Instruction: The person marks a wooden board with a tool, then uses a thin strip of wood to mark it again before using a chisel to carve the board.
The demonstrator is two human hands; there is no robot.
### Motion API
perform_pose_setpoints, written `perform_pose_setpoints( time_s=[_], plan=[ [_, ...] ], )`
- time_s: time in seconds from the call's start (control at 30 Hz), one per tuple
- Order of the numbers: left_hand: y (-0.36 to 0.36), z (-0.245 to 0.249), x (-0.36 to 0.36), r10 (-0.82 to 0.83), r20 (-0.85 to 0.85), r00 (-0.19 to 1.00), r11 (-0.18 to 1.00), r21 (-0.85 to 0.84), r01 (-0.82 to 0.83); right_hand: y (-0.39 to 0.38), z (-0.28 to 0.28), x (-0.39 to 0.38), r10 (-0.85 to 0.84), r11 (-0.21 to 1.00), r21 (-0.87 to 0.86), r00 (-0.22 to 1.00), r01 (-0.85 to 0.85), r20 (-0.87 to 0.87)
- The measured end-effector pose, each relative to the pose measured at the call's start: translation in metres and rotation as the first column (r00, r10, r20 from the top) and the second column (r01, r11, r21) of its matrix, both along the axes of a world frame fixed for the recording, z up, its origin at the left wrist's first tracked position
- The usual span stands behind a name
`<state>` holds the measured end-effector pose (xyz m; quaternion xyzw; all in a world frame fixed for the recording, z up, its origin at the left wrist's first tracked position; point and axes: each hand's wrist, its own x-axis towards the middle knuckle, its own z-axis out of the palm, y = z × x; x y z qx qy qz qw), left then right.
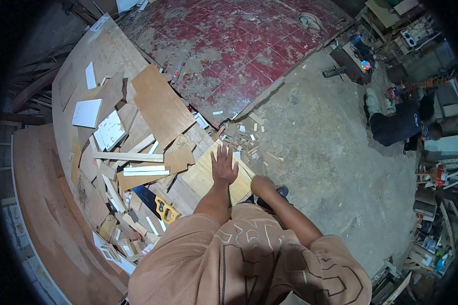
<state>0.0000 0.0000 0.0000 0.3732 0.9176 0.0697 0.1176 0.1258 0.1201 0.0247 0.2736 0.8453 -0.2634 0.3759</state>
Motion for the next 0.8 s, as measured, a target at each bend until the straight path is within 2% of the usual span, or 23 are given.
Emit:
perform_pose_setpoints(
  time_s=[0.07, 0.1, 0.17, 0.3, 0.37, 0.4, 0.47, 0.57, 0.6, 0.67, 0.7, 0.77, 0.8],
  plan=[
    [0.001, 0.001, -0.003, 0.002, 0.01, 1.0, 1.0, -0.016, -0.001, 0.003, 0.021, -0.019, 0.15, 0.988, -0.044, 0.989, -0.15, 0.008],
    [0.013, -0.003, -0.001, 0.001, 0.007, 1.0, 1.0, 0.008, -0.001, 0.014, 0.022, -0.012, 0.15, 0.989, -0.02, 0.989, -0.149, 0.009],
    [0.013, -0.004, -0.002, -0.002, 0.011, 1.0, 1.0, 0.008, 0.002, 0.009, 0.024, 0.01, -0.094, 0.995, 0.019, 0.986, 0.098, -0.139],
    [0.009, -0.003, -0.001, -0.019, 0.026, 0.999, 0.999, 0.03, 0.018, 0.015, 0.073, 0.04, -0.05, 0.999, -0.022, 0.996, 0.048, -0.078],
    [0.008, -0.003, -0.001, -0.018, 0.021, 1.0, 0.999, -0.043, 0.019, 0.018, 0.106, 0.034, 0.066, 0.996, -0.059, 0.998, -0.066, 0.005],
    [0.008, -0.003, -0.001, -0.021, 0.022, 1.0, 0.999, -0.041, 0.022, 0.016, 0.098, 0.029, 0.063, 0.996, -0.058, 0.998, -0.063, 0.006],
    [0.007, -0.002, -0.001, 0.002, 0.007, 1.0, 1.0, -0.009, -0.002, 0.004, 0.061, 0.014, -0.055, 0.998, -0.018, 0.998, 0.054, -0.028],
    [0.004, -0.004, -0.004, 0.035, -0.023, 0.999, 0.998, -0.046, -0.036, -0.004, 0.013, -0.006, -0.037, 0.999, 0.004, 0.999, 0.037, -0.029],
    [0.004, -0.005, -0.006, 0.028, -0.023, 0.999, 0.998, -0.047, -0.029, -0.004, 0.017, -0.004, -0.043, 0.999, 0.002, 0.999, 0.043, -0.028],
    [0.003, -0.006, -0.005, 0.028, -0.034, 0.999, 0.999, -0.035, -0.03, -0.001, 0.03, 0.011, -0.095, 0.995, 0.027, 0.982, 0.1, -0.165],
    [0.003, -0.007, -0.005, 0.027, -0.037, 0.999, 0.999, -0.031, -0.028, 0.004, 0.039, 0.017, -0.096, 0.994, 0.031, 0.981, 0.102, -0.168],
    [0.0, -0.009, -0.006, -0.004, -0.056, 0.998, 0.999, -0.033, 0.002, 0.009, 0.059, 0.029, -0.006, 1.0, 0.009, 0.987, 0.007, -0.161],
    [0.0, -0.005, -0.004, -0.011, -0.057, 0.998, 1.0, -0.028, 0.009, 0.009, 0.069, 0.033, -0.011, 1.0, 0.014, 0.987, 0.014, -0.162]
  ],
)
